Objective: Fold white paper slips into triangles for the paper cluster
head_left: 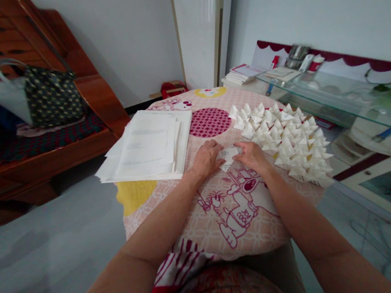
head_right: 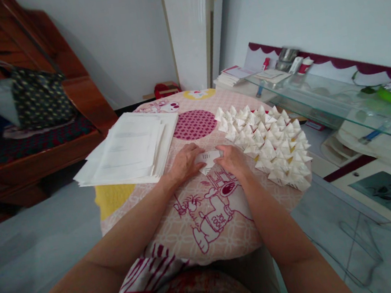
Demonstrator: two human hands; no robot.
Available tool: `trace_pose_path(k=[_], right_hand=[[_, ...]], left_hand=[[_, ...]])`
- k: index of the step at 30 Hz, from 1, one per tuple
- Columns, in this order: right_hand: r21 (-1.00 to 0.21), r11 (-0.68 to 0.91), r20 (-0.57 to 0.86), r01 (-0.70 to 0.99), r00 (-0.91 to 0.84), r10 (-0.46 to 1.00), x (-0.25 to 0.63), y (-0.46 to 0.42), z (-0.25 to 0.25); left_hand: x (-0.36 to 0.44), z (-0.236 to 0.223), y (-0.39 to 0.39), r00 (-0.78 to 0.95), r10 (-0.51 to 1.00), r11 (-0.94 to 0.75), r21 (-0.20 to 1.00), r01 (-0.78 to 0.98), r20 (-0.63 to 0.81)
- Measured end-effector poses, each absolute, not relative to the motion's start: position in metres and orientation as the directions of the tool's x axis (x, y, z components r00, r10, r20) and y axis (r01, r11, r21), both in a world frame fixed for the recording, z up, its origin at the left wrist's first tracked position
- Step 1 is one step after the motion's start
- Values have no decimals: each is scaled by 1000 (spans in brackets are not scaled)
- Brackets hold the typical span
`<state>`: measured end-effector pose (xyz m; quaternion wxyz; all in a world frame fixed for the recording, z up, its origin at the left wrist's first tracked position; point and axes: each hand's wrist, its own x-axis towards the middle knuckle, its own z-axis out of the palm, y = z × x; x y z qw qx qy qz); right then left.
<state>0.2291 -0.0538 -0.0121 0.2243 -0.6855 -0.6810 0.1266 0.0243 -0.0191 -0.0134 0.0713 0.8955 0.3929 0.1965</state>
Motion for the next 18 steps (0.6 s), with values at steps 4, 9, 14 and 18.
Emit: trace_pose_path(k=[4,9,14,18], right_hand=[[-485,20,110,874,39,993,229,-54,-12],[-491,22,119,871,42,992,230,-53,-13],[-481,1,122,877,66,990,229,-53,-11],[-491,-24,82,871,74,994,227,-54,-9]], left_hand=[[24,-12,-20,608,742,-670,300,679,282],[24,-14,-21,610,739,-674,312,670,286],[25,-22,-15,554,785,-618,413,670,277],[25,-27,-9,562,791,-609,395,688,241]])
